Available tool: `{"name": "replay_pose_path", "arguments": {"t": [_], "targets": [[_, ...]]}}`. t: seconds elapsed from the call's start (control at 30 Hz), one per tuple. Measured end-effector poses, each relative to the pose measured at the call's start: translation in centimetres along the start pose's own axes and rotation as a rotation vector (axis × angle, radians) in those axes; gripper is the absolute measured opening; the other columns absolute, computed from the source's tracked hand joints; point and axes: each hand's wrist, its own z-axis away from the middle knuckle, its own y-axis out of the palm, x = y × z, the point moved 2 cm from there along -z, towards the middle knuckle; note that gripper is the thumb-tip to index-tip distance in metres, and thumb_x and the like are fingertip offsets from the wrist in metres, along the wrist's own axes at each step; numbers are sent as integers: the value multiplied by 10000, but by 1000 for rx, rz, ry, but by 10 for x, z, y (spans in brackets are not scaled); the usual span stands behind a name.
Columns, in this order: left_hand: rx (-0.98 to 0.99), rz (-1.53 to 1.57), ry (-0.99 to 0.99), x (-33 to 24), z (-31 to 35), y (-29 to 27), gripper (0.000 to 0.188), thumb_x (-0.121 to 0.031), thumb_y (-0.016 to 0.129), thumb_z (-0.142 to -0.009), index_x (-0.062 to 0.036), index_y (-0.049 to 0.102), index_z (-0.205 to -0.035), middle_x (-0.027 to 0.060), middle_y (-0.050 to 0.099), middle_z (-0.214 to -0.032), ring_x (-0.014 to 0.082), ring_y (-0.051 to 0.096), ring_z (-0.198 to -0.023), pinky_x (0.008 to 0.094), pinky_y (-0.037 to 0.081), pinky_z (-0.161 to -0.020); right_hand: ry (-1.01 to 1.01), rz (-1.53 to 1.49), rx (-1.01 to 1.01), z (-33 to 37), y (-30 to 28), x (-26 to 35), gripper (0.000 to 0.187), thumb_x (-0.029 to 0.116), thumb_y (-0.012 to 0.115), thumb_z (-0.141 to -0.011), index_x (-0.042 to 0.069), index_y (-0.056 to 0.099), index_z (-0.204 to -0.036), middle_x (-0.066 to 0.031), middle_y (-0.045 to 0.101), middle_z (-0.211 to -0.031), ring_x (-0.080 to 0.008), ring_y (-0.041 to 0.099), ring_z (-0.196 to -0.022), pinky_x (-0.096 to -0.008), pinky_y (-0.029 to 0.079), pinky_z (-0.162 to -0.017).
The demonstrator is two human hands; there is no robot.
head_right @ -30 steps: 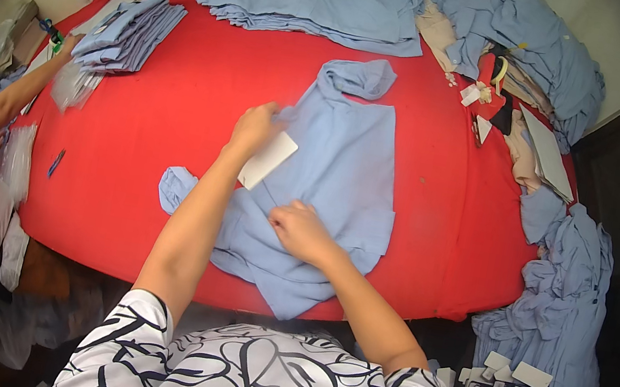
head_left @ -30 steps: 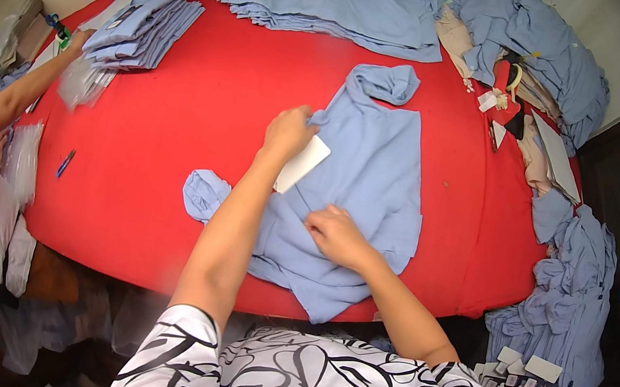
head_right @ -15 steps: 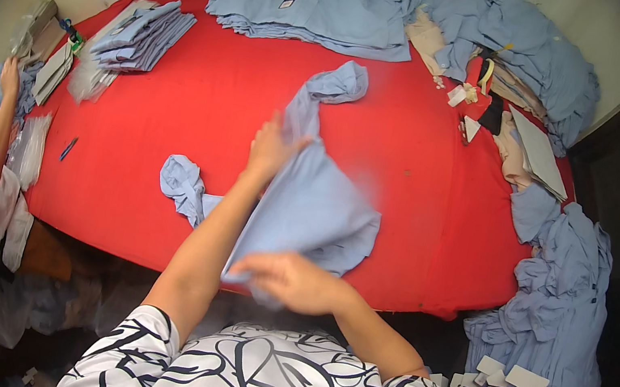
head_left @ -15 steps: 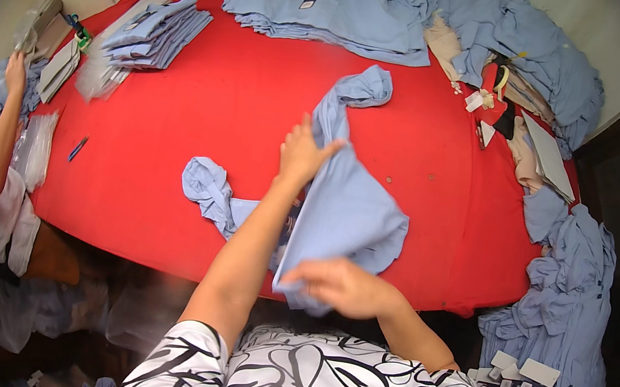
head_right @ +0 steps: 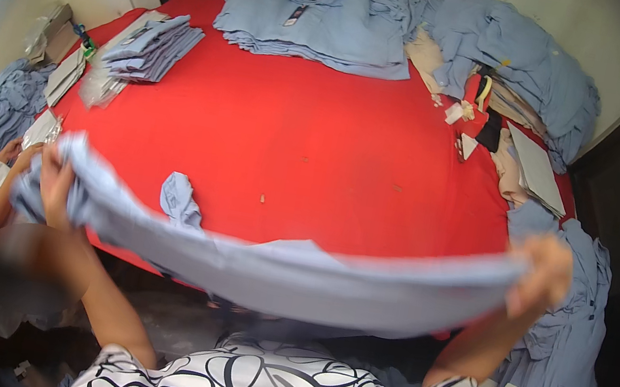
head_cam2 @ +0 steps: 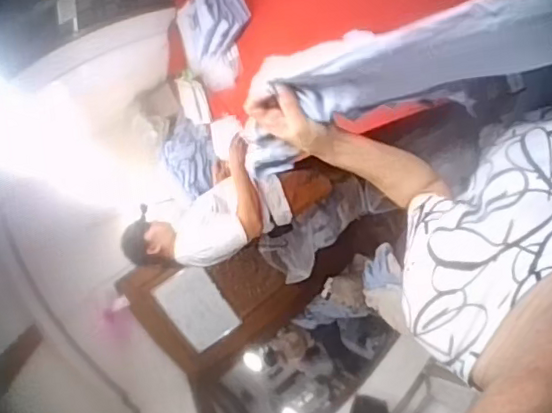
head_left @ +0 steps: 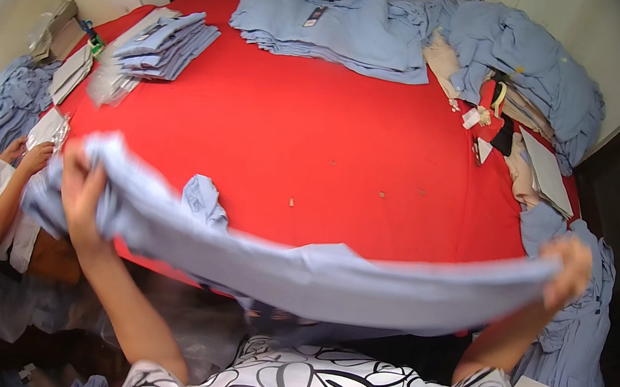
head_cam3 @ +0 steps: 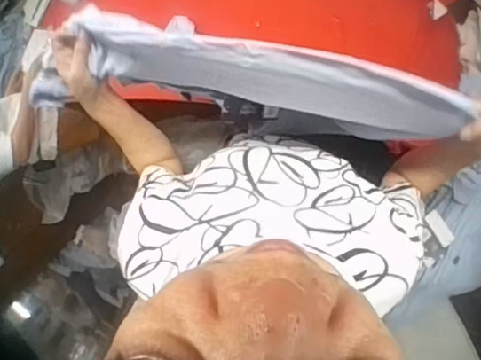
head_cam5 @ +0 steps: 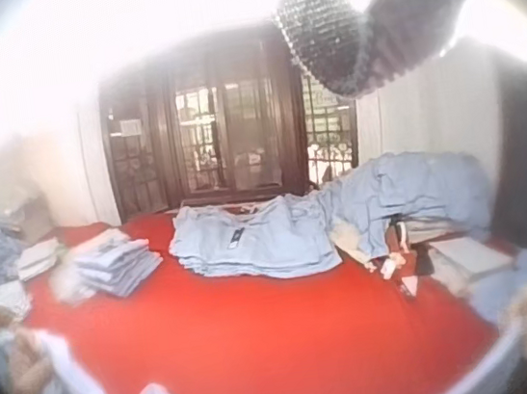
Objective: The person folds light blue button-down shirts on a red table. The person places a cardboard insert onto each shirt, folds the sleeves and sides over it to create a rectangular shape, and stacks the finished items.
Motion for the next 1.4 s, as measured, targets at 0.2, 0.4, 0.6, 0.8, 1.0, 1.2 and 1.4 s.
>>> {"name": "replay_pose_path", "arguments": {"t": [0.2, 0.4, 0.6, 0.8, 1.0, 1.2, 1.4], "targets": [[198, -913, 172, 95, -227, 41, 946, -517, 663, -874, -48, 200, -1553, 199, 277, -1581, 314, 273, -1464, 352, 236, -1178, 497, 1392, -154, -169, 46, -176, 437, 288, 650, -903, 171, 607, -1322, -141, 515, -1422, -335, 551, -1218, -410, 422, -1049], [416, -1509, -302, 182, -114, 39, 810, -573, 656, -829, -233, 370, -1507, 133, 196, -1621, 415, 234, -1457, 684, 214, -1103, 838, 985, 259, -37, 180, -218, 524, 408, 575, -940, 187, 509, -1410, -152, 316, -1558, -365, 263, -1442, -633, 186, -1142], [38, -1231, -384, 249, 51, -78, 807, -565, 609, -880, -89, 373, -1488, 187, 308, -1554, 412, 249, -1443, 599, 261, -1120, 576, 793, -216, 91, 197, -222, 528, 333, 659, -902, 70, 536, -1343, -185, 379, -1496, -392, 320, -1386, -561, 240, -1126], [51, -1357, -485, 201, 122, -26, 520, -339, 677, -901, 17, 525, -1249, 177, 582, -1183, 344, 528, -1167, 504, 386, -1004, 793, 1183, -278, 81, 192, -197, 288, 250, 716, -857, 53, 631, -1049, -96, 595, -1116, -322, 493, -1081, -460, 390, -910], [-515, -322, -215, 188, 102, -21, 301, -119, 652, -901, 43, 520, -1117, 151, 591, -1076, 232, 570, -1015, 328, 446, -905, 928, 359, -504, 75, 174, -222, 138, 100, 687, -887, 36, 568, -913, -41, 606, -817, -137, 545, -721, -255, 433, -656], [-119, -352, -658, 141, 108, -73, 638, -134, 721, -845, 50, 379, -1352, 204, 555, -1278, 292, 522, -1195, 363, 385, -1044, 906, -122, -698, 82, 168, -186, 394, -72, 568, -889, -1, 450, -1258, -63, 617, -899, -104, 572, -809, -241, 487, -714], [172, -713, -635, 125, 143, -83, 901, -27, 757, -740, 20, 288, -1508, 264, 420, -1469, 328, 349, -1416, 377, 253, -1161, 1061, -8, -378, 94, 182, -168, 470, -64, 579, -858, -17, 517, -1321, -64, 632, -911, -83, 582, -770, -229, 484, -589]]}}
